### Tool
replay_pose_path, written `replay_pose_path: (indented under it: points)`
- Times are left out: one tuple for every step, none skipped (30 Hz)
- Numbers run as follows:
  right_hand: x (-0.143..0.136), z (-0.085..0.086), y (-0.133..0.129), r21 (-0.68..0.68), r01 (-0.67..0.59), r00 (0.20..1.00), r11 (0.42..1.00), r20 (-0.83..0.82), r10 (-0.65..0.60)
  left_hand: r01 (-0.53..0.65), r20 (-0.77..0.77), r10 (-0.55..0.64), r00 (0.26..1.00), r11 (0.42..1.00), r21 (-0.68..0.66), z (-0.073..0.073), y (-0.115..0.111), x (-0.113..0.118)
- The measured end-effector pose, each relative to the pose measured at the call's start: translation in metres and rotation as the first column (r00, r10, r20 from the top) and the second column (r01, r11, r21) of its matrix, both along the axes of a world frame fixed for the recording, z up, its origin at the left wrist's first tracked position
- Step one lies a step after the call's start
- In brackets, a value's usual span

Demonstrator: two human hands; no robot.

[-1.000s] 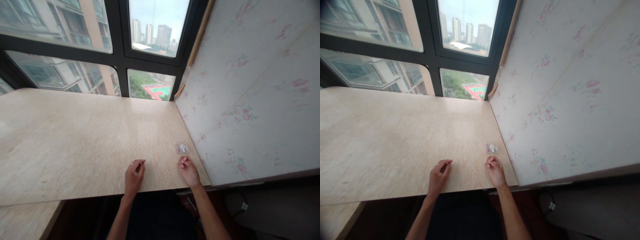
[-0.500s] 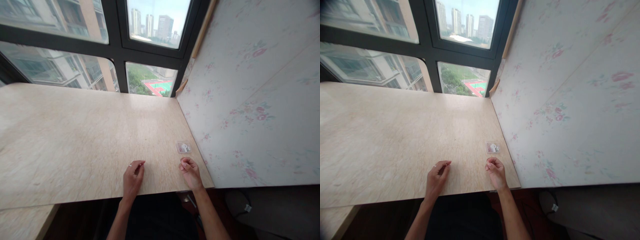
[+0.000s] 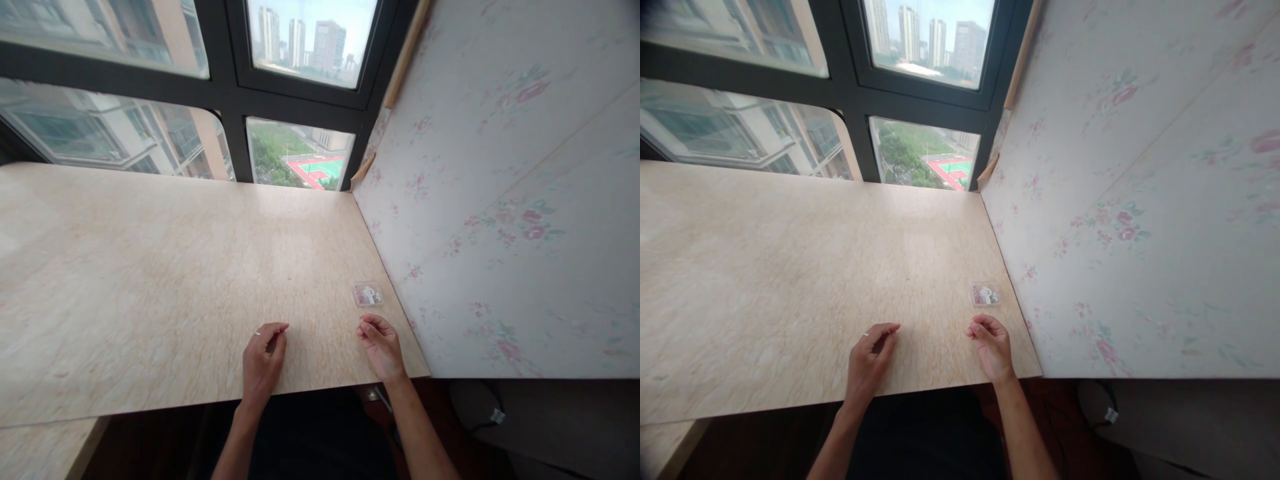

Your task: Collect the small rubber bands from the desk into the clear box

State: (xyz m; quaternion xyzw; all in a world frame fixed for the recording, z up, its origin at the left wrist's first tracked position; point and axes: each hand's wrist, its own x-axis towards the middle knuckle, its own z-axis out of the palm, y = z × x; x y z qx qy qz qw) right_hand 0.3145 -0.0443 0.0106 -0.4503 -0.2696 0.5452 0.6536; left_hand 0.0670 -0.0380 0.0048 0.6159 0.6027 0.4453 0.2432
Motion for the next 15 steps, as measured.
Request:
replay_pose_path:
  points:
    - [-0.0003,0.0001,0.0,-0.005,0.003,1.0,1.0,-0.001,-0.003,-0.002,0.0,0.002,1.0,1.0,0.0,-0.0002,0.0001,0.0]
    - [-0.0007,0.0003,0.0,-0.01,0.007,1.0,1.0,-0.003,-0.008,-0.005,0.0,0.005,1.0,1.0,0.0,-0.0004,0.0002,0.0001]
    - [-0.0012,0.0005,0.0,-0.013,0.014,1.0,1.0,-0.004,-0.014,-0.007,0.001,0.007,1.0,1.0,0.0,-0.0006,0.0003,0.0002]
    - [-0.0018,0.0006,0.0,-0.014,0.02,1.0,1.0,-0.003,-0.02,-0.007,0.001,0.007,1.0,1.0,0.001,-0.0006,0.0003,0.0003]
    - [-0.0025,0.0008,0.0,-0.012,0.024,1.0,1.0,-0.001,-0.024,-0.007,0.002,0.007,1.0,1.0,0.001,-0.0006,0.0004,0.0003]
    - [-0.0032,0.0009,0.0001,-0.008,0.025,1.0,1.0,0.004,-0.025,-0.005,0.001,0.005,1.0,1.0,-0.001,-0.0005,0.0004,0.0004]
    - [-0.0039,0.0011,0.0,-0.002,0.02,1.0,1.0,0.011,-0.02,-0.002,0.0,0.002,1.0,1.0,-0.004,-0.0004,0.0004,0.0003]
    - [-0.0045,0.0012,0.0,0.006,0.01,1.0,1.0,0.018,-0.01,0.001,0.0,-0.001,1.0,1.0,-0.007,-0.0003,0.0004,0.0002]
    - [-0.0048,0.0014,-0.0002,0.016,-0.008,1.0,1.0,0.023,0.008,0.004,0.0,-0.004,1.0,1.0,-0.011,-0.0003,0.0003,0.0]
    - [-0.005,0.0017,-0.0004,0.029,-0.03,0.999,0.999,0.022,0.029,0.009,0.001,-0.009,1.0,1.0,-0.015,-0.0003,0.0003,-0.0003]
    - [-0.005,0.0021,-0.0006,0.043,-0.051,0.999,0.998,0.014,0.05,0.014,0.001,-0.014,1.0,1.0,-0.016,-0.0004,0.0003,-0.0006]
    - [-0.0048,0.0026,-0.0008,0.058,-0.07,0.998,0.996,0.0,0.07,0.02,0.002,-0.02,1.0,1.0,-0.016,-0.0005,0.0002,-0.0009]
    - [-0.0046,0.0033,-0.001,0.075,-0.083,0.996,0.994,-0.016,0.085,0.026,0.003,-0.026,1.0,1.0,-0.014,-0.0006,0.0,-0.0012]
    - [-0.0045,0.0042,-0.0013,0.092,-0.091,0.995,0.992,-0.03,0.095,0.031,0.004,-0.031,1.0,0.999,-0.012,-0.0007,-0.0001,-0.0015]
    - [-0.0044,0.0052,-0.0015,0.107,-0.097,0.994,0.99,-0.038,0.101,0.036,0.006,-0.036,0.999,0.999,-0.011,-0.0007,-0.0004,-0.0018]
